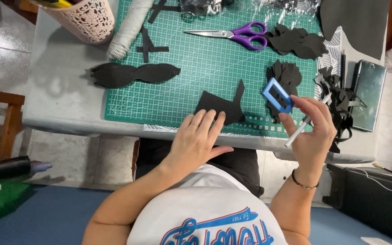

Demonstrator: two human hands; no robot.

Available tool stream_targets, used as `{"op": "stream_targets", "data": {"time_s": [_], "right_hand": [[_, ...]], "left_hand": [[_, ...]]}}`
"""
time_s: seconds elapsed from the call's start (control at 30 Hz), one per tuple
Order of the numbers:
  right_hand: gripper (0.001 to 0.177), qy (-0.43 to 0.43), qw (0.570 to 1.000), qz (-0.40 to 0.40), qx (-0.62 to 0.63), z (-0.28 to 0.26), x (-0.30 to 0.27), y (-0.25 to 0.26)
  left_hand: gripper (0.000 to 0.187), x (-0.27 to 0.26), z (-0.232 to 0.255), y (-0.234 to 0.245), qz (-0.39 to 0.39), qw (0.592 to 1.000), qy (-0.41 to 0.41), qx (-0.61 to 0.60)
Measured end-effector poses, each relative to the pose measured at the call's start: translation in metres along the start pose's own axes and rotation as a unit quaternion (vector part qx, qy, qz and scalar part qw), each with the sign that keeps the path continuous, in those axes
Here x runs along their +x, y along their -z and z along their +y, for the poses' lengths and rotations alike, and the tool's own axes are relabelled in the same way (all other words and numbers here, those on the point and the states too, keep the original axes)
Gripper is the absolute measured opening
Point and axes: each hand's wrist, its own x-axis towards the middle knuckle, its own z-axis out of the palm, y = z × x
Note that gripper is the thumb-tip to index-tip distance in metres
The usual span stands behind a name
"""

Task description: Marking black material cutouts using a blue template and a white pen on a workshop table.

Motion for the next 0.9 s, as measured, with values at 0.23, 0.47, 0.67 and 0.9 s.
{"op": "stream_targets", "data": {"time_s": [0.23,0.47,0.67,0.9], "right_hand": [[0.031,-0.007,0.999,-0.015,-0.028,-0.001,0.0,0.0],[0.039,0.004,0.999,0.006,-0.046,-0.017,0.008,-0.019],[0.037,0.002,0.999,-0.012,-0.032,-0.029,0.009,-0.027],[0.035,-0.001,0.999,-0.016,-0.048,-0.028,0.012,-0.04]], "left_hand": [[0.062,-0.017,-0.029,0.009,0.013,0.989,-0.035,-0.146],[0.072,-0.025,-0.015,-0.01,0.086,0.989,-0.008,-0.12],[0.058,-0.012,-0.018,-0.001,0.098,0.966,0.001,-0.238],[0.059,-0.016,-0.024,-0.009,0.072,0.975,-0.075,-0.197]]}}
